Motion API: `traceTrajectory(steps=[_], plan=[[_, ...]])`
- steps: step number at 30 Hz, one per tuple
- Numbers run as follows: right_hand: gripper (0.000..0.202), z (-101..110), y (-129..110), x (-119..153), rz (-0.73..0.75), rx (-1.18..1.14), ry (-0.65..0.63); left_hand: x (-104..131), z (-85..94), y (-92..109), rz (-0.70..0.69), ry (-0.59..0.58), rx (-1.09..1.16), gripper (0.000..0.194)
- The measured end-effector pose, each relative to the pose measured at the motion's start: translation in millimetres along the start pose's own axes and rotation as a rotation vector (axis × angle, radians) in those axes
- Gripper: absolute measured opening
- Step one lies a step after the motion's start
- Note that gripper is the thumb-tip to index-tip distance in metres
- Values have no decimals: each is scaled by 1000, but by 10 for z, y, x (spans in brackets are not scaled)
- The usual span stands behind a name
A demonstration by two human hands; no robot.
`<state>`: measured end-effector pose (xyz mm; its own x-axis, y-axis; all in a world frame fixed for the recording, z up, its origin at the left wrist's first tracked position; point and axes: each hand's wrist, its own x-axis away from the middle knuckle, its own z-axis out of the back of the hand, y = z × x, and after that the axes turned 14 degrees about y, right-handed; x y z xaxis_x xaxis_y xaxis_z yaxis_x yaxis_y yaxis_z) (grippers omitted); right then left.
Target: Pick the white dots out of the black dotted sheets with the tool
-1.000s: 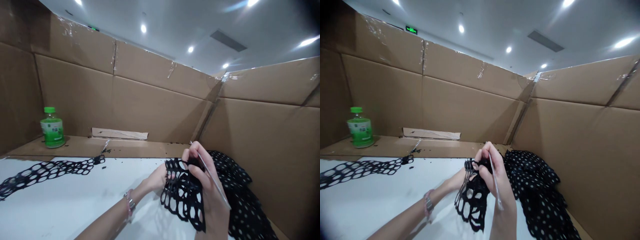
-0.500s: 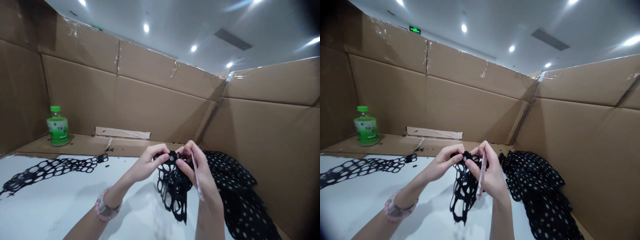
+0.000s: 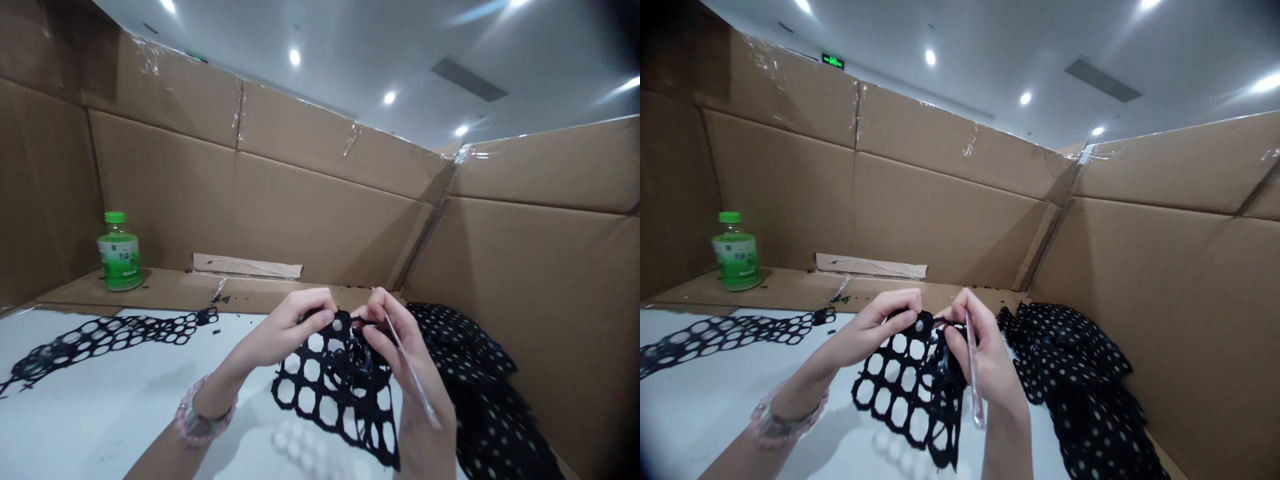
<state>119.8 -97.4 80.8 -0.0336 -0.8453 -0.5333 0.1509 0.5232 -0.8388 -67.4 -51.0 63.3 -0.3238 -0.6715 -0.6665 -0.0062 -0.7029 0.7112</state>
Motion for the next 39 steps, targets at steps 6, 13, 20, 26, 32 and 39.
traceTrajectory(steps=[6,13,20,26,32,39], plan=[[39,-40,52,-40,67,44,-41,12,44,56,-31,-14,-87,26],[35,-66,75,-29,175,91,84,10,-69,1,-60,206,-71,18],[34,-129,38,23,267,217,251,81,-260,14,-162,415,-158,15],[31,-186,79,47,271,308,215,68,-282,39,48,336,-115,16],[27,-83,47,30,306,243,241,-121,-101,-399,240,501,107,27],[25,197,34,15,242,32,326,-84,-476,-1056,300,358,23,22]])
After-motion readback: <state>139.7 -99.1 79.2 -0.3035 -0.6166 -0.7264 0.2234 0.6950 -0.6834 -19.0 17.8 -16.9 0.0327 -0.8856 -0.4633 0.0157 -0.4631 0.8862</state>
